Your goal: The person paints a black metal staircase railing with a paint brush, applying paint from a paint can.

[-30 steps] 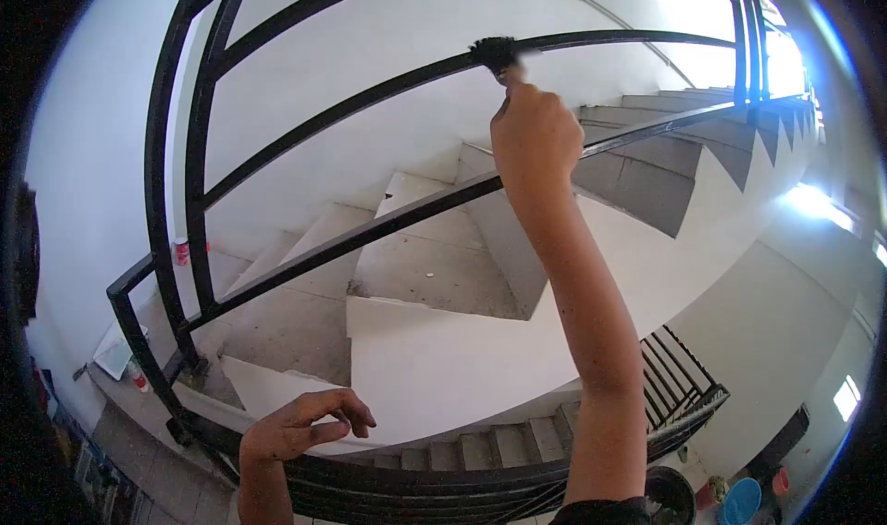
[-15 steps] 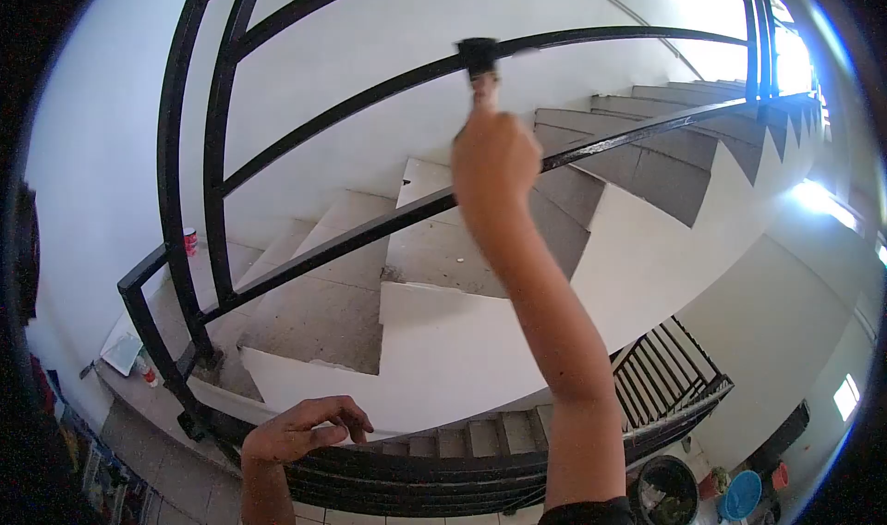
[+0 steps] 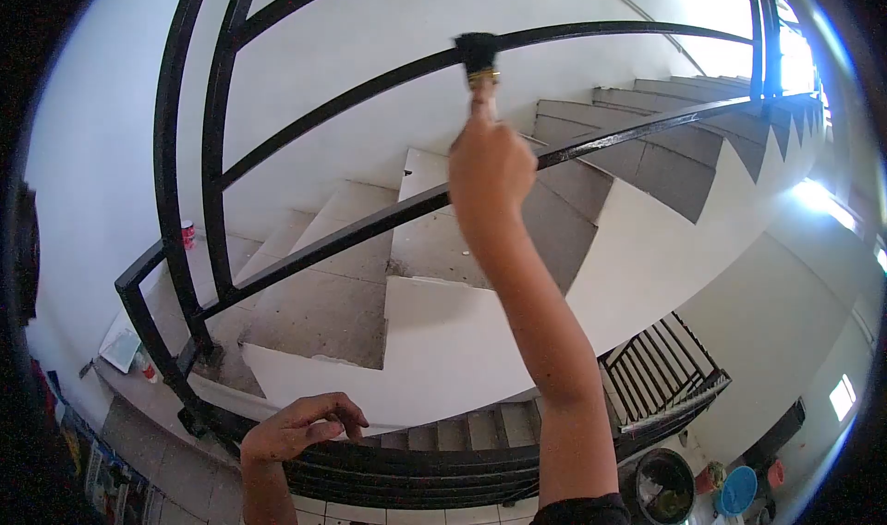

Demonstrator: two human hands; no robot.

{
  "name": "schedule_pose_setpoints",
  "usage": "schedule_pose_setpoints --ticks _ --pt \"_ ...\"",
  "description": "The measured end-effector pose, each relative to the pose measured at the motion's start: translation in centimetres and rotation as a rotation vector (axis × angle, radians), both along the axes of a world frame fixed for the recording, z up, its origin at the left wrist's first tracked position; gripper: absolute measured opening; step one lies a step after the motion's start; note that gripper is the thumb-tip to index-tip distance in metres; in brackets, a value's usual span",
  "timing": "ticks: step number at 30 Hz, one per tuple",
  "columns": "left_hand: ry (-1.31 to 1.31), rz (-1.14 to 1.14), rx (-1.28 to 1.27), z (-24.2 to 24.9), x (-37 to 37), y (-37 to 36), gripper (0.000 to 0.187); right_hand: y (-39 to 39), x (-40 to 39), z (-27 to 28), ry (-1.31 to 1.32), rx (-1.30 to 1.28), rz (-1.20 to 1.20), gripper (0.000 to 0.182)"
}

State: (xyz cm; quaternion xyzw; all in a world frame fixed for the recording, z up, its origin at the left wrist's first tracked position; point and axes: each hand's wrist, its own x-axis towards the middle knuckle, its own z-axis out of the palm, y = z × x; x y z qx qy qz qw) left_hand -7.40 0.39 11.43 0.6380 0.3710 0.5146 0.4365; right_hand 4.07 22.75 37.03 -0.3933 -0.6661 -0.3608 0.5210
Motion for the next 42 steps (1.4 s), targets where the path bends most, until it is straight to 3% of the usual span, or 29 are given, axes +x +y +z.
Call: schedule_pose_setpoints --ticks 2,4,5,9,13,16,18,24,27,31,34,35,38,42 --pt "0.025 0.006 -0.009 -0.1 0.1 0.4 0.042 -0.8 -1.0 -1.6 -0.036 -0.041 -0.015 0.057" --pt "-0.001 -0.043 -0.004 -0.1 0.5 1.0 0.04 -1.3 -1.4 -2.6 -0.264 -0.048 0.027 0.062" --pt "-0.003 -0.039 -0.009 0.0 0.8 1.2 0.04 -1.2 -1.1 -2.6 -0.293 0.014 0.045 0.053" --pt "-0.008 -0.082 -0.029 -0.2 1.8 1.6 0.037 -3.1 -0.1 -0.3 -0.205 -0.014 -0.091 0.033" --pt "0.001 -0.128 -0.008 -0.5 1.7 1.8 0.033 -3.6 -1.9 -0.5 -0.114 -0.015 -0.095 0.033" --pt "-0.06 -0.106 -0.108 -1.1 1.9 2.0 0.041 -5.5 -4.7 -4.3 -0.227 0.035 -0.056 0.04" --pt "-0.058 -0.066 -0.117 -1.0 2.8 1.3 0.042 -6.6 -5.5 -6.0 -0.391 -0.077 0.082 0.05" --pt "0.007 0.031 -0.207 -0.5 3.4 -1.0 0.038 -4.5 -4.8 -4.8 -0.158 -0.139 0.122 0.06" --pt "0.005 0.092 -0.268 -0.5 4.1 -0.6 0.039 -4.1 -6.5 -8.1 -0.38 0.078 -0.003 0.066" --pt "-0.022 0.095 -0.213 -0.1 6.3 0.7 0.039 -5.1 -5.0 -7.2 -0.355 -0.077 0.118 0.071" --pt "-0.032 0.027 -0.222 -1.5 6.7 1.6 0.038 -3.8 -5.0 -7.0 -0.192 -0.108 0.217 0.073" --pt "-0.013 -0.038 -0.235 -1.7 7.0 1.7 0.037 -4.0 -5.4 -7.6 -0.163 0.047 0.145 0.059" --pt "0.132 -0.013 -0.331 -0.7 7.6 1.8 0.04 -3.8 -6.5 -9.3 -0.252 0.063 0.212 0.061" --pt "0.223 -0.005 -0.235 -1.1 7.0 0.4 0.049 -4.0 -5.0 -7.1 -0.159 -0.038 0.302 0.063"
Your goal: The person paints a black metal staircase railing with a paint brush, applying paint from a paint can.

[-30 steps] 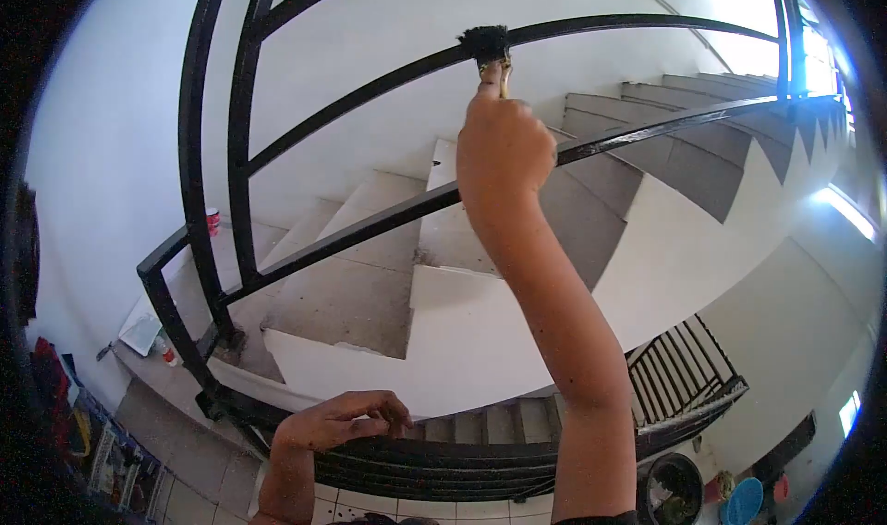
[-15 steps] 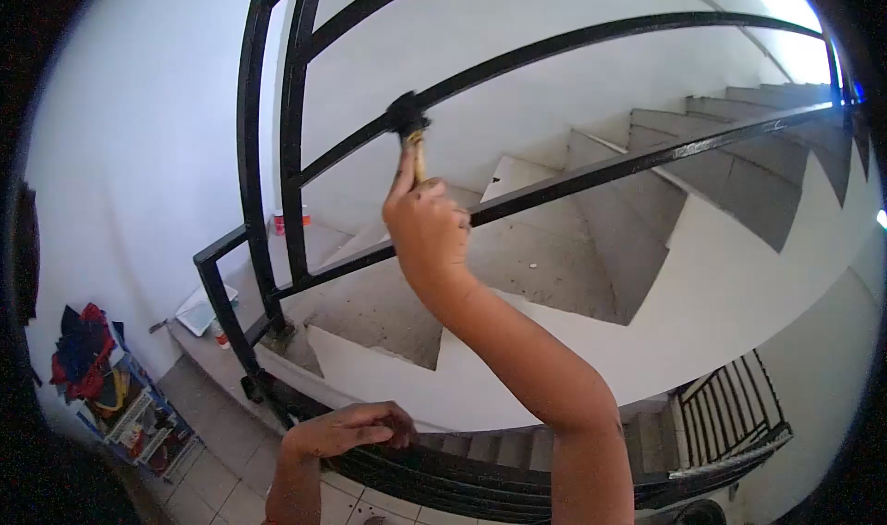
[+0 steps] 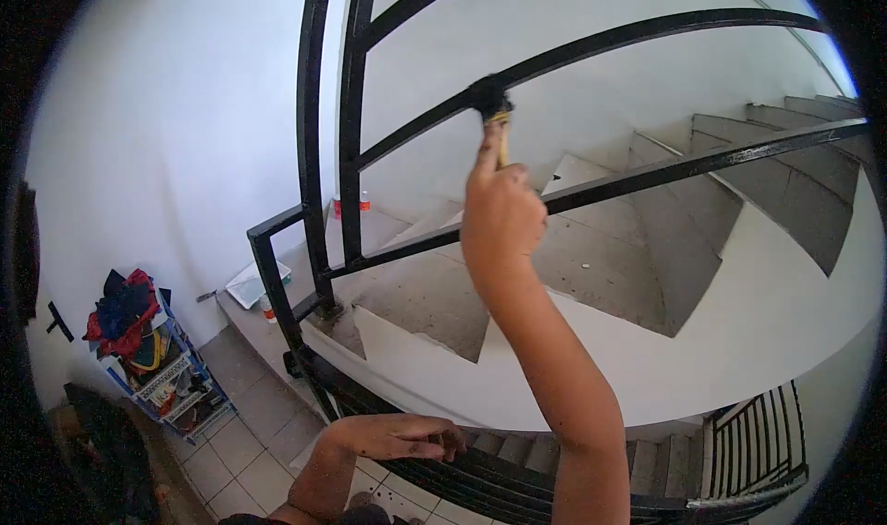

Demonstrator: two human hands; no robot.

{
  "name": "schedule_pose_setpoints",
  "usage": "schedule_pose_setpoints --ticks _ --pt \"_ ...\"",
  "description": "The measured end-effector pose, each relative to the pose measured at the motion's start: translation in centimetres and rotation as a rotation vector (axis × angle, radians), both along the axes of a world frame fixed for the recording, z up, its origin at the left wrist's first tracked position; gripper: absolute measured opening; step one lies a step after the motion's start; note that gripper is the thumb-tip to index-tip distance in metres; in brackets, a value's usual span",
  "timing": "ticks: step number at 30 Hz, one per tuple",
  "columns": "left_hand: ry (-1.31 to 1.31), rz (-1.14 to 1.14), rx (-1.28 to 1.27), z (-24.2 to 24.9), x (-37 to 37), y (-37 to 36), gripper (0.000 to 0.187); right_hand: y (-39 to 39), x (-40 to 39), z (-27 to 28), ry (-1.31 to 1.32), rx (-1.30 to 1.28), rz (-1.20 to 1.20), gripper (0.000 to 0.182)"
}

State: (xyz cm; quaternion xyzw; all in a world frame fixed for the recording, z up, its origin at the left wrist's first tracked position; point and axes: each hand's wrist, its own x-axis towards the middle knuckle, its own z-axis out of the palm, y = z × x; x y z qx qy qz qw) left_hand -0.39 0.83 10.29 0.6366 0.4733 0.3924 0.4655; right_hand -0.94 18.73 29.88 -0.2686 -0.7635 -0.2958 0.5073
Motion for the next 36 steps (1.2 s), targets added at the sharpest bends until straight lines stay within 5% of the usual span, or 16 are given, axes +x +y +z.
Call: schedule_pose_setpoints --ticks 2,8,17,19,22,26,29,36 --pt "0.007 -0.019 -0.005 0.0 -0.8 -0.4 0.05 -0.5 0.2 0.5 -0.025 -0.221 -0.026 0.072" --pt "0.061 -0.078 -0.02 1.0 -2.3 -0.8 0.055 -1.9 -2.9 -1.8 -0.168 -0.155 -0.048 0.07" --pt "0.079 -0.156 -0.006 -2.0 -10.3 -5.5 0.06 -5.4 -7.9 -4.8 0.122 -0.251 -0.064 0.061" --pt "0.076 -0.156 0.001 -1.9 -12.2 -6.5 0.061 -6.1 -9.0 -6.2 -0.067 -0.195 0.126 0.067" --pt "0.108 -0.133 -0.033 -1.2 -14.9 -8.0 0.062 -6.9 -9.7 -6.6 -0.014 -0.21 0.115 0.065" --pt "0.123 -0.131 -0.058 -1.8 -18.0 -9.2 0.058 -7.2 -11.0 -7.5 0.208 -0.234 0.053 0.068" --pt "0.128 -0.16 -0.084 -2.5 -20.0 -9.4 0.057 -8.6 -12.3 -10.2 -0.013 -0.205 0.024 0.072" --pt "0.182 -0.194 -0.061 -1.8 -22.5 -9.7 0.046 -9.2 -14.0 -10.8 0.162 -0.198 0.054 0.069"
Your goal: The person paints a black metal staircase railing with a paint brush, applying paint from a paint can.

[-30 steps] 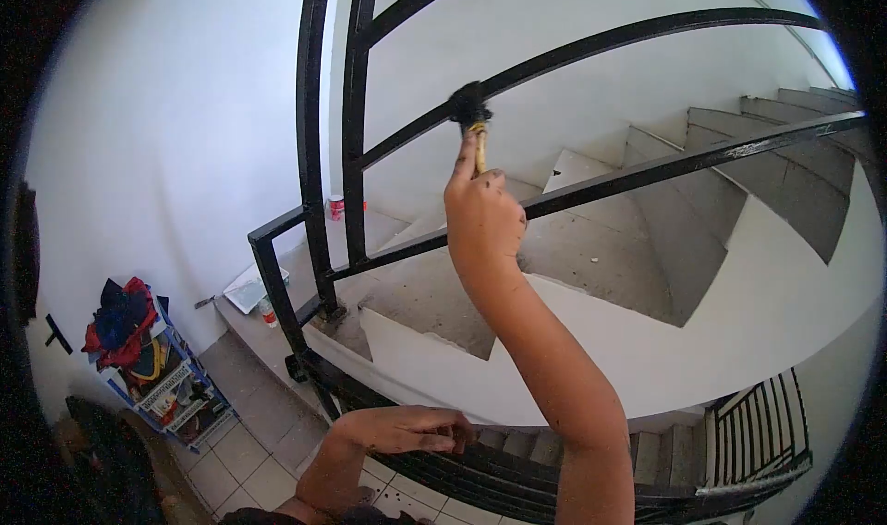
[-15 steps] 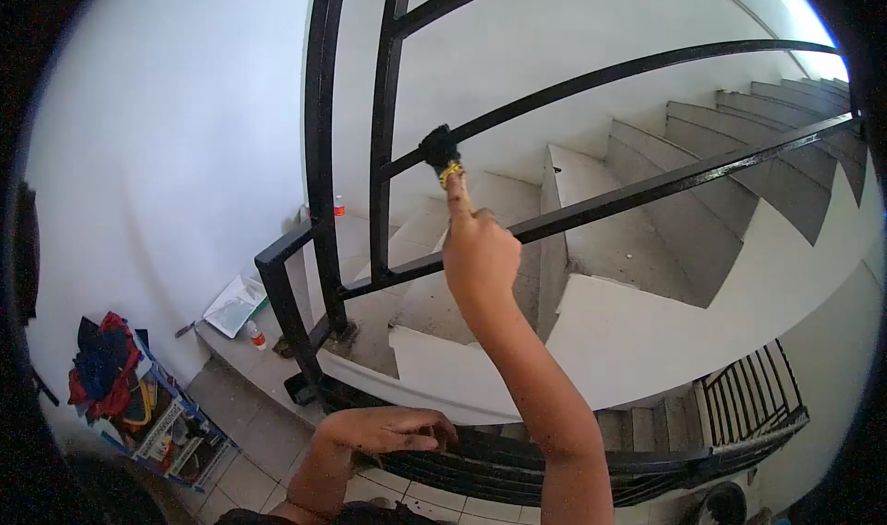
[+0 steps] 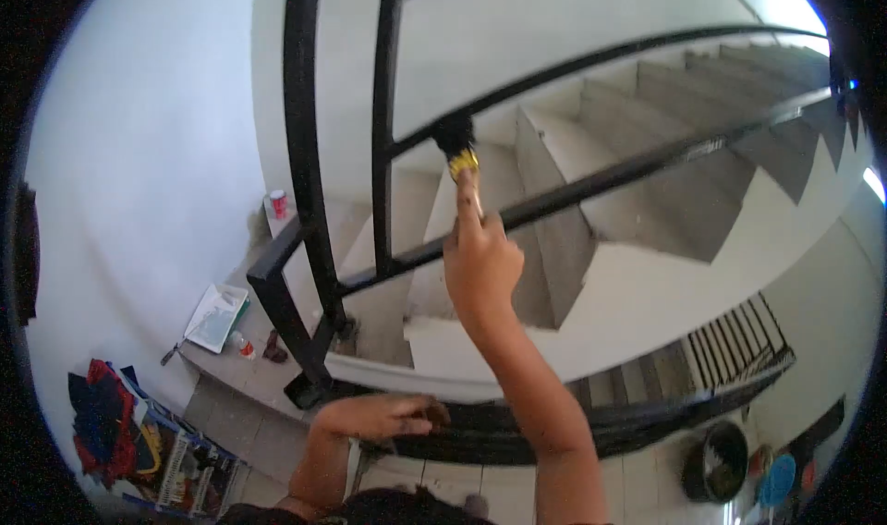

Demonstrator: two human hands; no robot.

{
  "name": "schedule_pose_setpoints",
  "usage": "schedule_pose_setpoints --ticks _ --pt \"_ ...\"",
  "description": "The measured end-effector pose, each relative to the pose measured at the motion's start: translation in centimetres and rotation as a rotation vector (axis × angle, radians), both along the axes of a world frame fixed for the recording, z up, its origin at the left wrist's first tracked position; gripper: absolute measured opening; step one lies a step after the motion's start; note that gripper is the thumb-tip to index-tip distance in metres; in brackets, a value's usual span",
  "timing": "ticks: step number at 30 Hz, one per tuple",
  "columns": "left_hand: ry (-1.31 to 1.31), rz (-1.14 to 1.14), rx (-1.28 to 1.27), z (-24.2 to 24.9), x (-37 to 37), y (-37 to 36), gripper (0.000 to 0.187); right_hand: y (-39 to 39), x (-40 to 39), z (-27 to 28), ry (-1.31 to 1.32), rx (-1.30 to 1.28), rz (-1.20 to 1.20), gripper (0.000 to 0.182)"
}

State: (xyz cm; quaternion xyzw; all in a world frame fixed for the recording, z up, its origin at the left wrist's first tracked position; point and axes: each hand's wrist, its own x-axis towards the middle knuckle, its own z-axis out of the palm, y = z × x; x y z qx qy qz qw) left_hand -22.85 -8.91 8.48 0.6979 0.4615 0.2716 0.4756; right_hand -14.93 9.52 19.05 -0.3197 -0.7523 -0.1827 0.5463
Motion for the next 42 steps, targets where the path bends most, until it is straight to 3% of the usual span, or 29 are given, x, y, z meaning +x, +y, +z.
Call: schedule_pose_setpoints --ticks 3,7,8,14,16,20,24,26,30,33,35,42 --pt "-0.041 0.033 -0.023 -0.6 -1.4 -0.3 0.041 -0.4 1.2 -0.3 0.016 0.054 0.017 0.053" --pt "-0.259 0.034 -0.036 -2.8 -3.2 -0.8 0.036 -2.0 6.3 -3.2 0.173 -0.039 0.197 0.046" --pt "-0.307 0.043 -0.014 -4.0 -3.4 -0.9 0.038 -2.4 7.9 -4.5 0.156 -0.069 0.241 0.032" --pt "-0.336 -0.047 -0.17 -7.4 -4.5 -0.7 0.042 -2.8 13.3 -11.9 0.198 -0.19 0.194 0.031" --pt "-0.3 -0.037 -0.202 -7.8 -4.7 -0.9 0.042 -4.0 14.5 -13.2 0.215 -0.374 0.117 0.03" --pt "-0.314 0.057 -0.227 -9.2 -3.9 -2.2 0.044 -4.6 17.2 -15.7 0.157 -0.39 0.151 0.032" --pt "-0.323 0.164 -0.305 -9.7 -1.8 -3.8 0.047 -5.8 19.7 -16.7 0.204 -0.377 0.191 0.034" --pt "-0.319 0.176 -0.304 -9.7 -0.3 -4.3 0.046 -7.3 21.3 -16.4 0.204 -0.511 0.167 0.035" --pt "-0.345 0.273 -0.291 -9.6 4.5 -6.0 0.041 -9.1 25.9 -17.3 0.204 -0.451 0.231 0.036" --pt "-0.369 0.306 -0.311 -8.6 8.4 -7.4 0.039 -11.4 30.0 -18.1 0.223 -0.585 0.196 0.037" --pt "-0.355 0.287 -0.318 -8.8 9.9 -8.3 0.039 -12.1 32.3 -19.4 0.365 -0.614 0.192 0.034" --pt "-0.326 0.283 -0.322 -7.4 12.3 -11.5 0.038 -14.8 36.7 -20.2 0.429 -0.66 0.162 0.031"
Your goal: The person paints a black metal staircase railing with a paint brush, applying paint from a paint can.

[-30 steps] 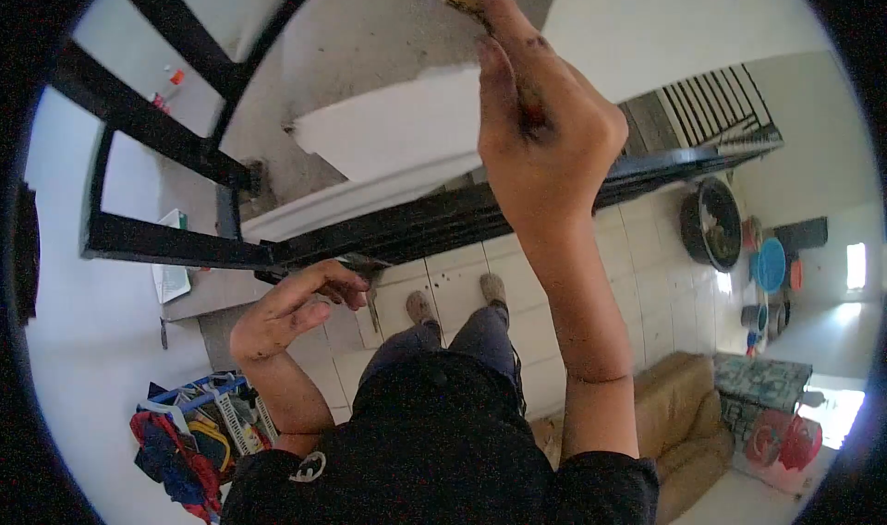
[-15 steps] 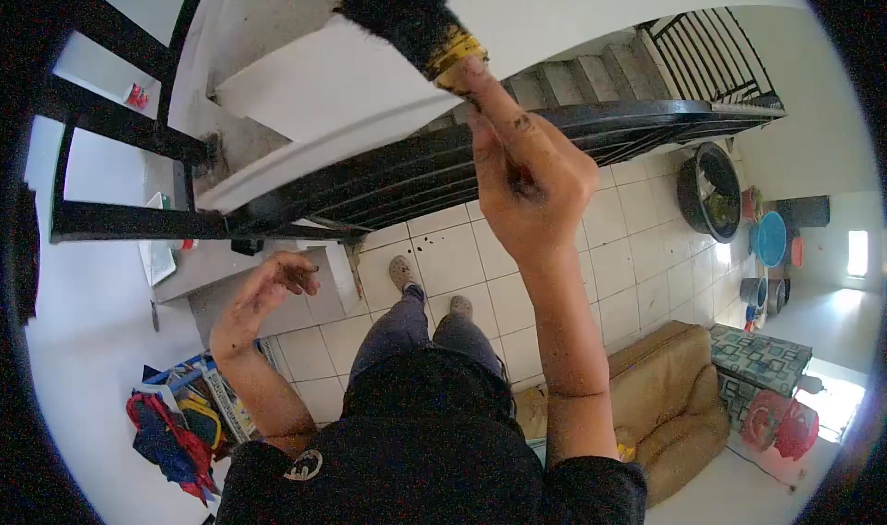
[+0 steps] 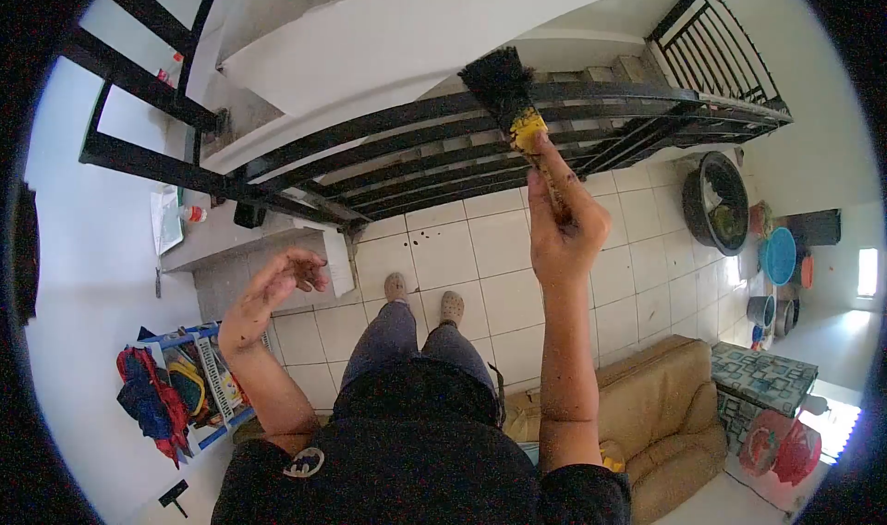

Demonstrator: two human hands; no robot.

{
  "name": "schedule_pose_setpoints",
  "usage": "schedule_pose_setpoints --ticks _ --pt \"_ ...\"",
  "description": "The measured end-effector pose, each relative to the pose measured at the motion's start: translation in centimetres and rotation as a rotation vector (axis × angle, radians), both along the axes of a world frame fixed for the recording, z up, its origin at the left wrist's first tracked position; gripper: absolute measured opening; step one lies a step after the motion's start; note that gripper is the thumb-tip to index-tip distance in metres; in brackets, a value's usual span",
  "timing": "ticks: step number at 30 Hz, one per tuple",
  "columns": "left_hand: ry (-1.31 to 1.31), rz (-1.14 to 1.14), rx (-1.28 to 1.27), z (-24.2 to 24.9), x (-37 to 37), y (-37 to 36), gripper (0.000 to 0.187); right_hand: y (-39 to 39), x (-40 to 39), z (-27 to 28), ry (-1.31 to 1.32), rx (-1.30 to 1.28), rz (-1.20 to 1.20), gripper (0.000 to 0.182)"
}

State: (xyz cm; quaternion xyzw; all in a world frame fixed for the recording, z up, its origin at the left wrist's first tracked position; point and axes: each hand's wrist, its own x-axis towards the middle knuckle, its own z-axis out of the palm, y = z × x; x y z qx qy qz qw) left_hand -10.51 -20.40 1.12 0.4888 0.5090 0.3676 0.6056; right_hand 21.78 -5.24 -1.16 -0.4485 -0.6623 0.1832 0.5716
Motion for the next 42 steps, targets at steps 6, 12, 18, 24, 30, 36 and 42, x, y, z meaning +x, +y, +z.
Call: schedule_pose_setpoints --ticks 6,12,18,24,30,36,42 --pt "0.021 0.013 -0.008 0.4 -0.3 -1.2 0.038 -1.9 -1.0 1.8 -0.058 -0.096 0.001 0.029" --pt "-0.06 -0.032 0.036 -0.5 -3.2 -1.4 0.039 -1.4 -4.4 2.3 0.007 -0.023 0.101 0.042" --pt "-0.008 -0.096 0.129 0.9 -10.1 2.3 0.039 0.2 -10.7 5.2 0.126 -0.103 0.203 0.043" --pt "-0.064 -0.067 0.274 4.0 -17.3 3.9 0.041 2.1 -22.0 12.6 -0.105 0.089 0.13 0.039" --pt "-0.108 -0.154 0.314 5.4 -21.8 4.8 0.043 4.8 -31.8 17.7 -0.201 0.39 0.073 0.037" --pt "-0.065 -0.194 0.405 6.5 -23.3 6.3 0.043 9.5 -37.5 19.8 -0.194 0.541 -0.062 0.043" --pt "-0.147 -0.131 0.328 5.5 -23.2 6.8 0.045 10.4 -39.0 19.0 -0.387 0.55 0.003 0.045"
